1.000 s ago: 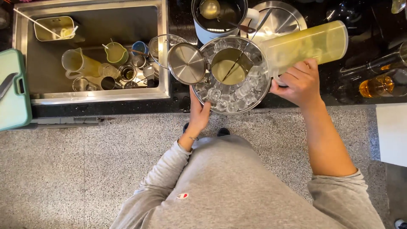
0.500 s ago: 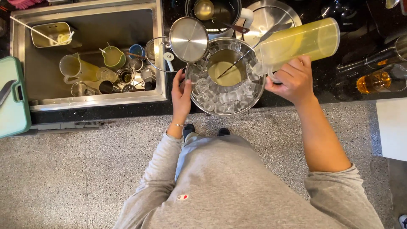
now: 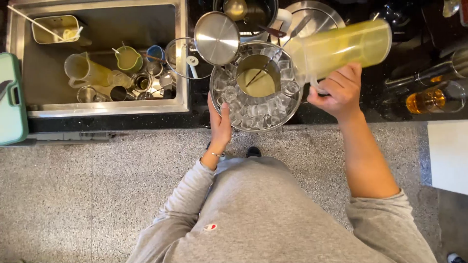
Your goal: The person scoops ice from a sink into a pitcher, carries the pitcher to a counter, and pours a yellow liquid from the pitcher into an ice-filled metal bowl. They then hold the bowl's lid aside and stir the liquid inside the bowl with a small utensil.
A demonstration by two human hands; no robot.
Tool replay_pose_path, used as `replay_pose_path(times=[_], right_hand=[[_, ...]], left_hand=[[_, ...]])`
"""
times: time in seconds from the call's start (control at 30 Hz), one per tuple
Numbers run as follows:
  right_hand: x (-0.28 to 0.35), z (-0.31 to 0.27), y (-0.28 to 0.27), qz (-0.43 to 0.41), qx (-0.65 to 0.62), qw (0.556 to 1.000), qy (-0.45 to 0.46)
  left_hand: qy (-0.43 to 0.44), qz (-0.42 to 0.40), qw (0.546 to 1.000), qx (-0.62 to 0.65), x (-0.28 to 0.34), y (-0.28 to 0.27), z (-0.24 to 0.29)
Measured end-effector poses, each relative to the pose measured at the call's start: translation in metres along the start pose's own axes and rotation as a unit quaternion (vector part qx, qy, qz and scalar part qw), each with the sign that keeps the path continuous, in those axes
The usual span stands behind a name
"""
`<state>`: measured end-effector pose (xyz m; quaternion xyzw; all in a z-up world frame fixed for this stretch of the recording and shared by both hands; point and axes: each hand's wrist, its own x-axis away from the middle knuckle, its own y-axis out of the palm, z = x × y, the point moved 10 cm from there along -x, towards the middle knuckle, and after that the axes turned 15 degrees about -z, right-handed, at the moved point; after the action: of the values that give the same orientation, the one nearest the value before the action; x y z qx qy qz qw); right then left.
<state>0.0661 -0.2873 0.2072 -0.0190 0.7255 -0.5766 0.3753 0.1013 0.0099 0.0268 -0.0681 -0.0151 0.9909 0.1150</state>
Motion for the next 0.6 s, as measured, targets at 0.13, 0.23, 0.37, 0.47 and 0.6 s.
replay_pose_path(times=[0.13,0.23,0.37,0.47,0.6], right_hand=[[0.041,0.022,0.011,0.043,-0.072,0.993,0.084],[0.078,0.048,0.016,0.126,-0.145,0.965,0.177],[0.165,0.096,0.033,0.318,-0.339,0.83,0.308],[0.216,0.117,0.064,0.422,-0.479,0.702,0.316],[0.216,0.111,0.068,0.426,-0.523,0.673,0.302]], left_hand=[[-0.012,0.005,1.0,0.008,0.004,0.004,-0.004],[-0.007,0.015,1.0,-0.003,0.003,0.003,-0.003],[0.008,0.023,1.0,0.02,0.004,0.008,0.0],[-0.013,0.065,0.997,0.028,0.007,0.01,-0.021],[-0.044,0.104,0.988,0.105,0.014,0.01,-0.042]])
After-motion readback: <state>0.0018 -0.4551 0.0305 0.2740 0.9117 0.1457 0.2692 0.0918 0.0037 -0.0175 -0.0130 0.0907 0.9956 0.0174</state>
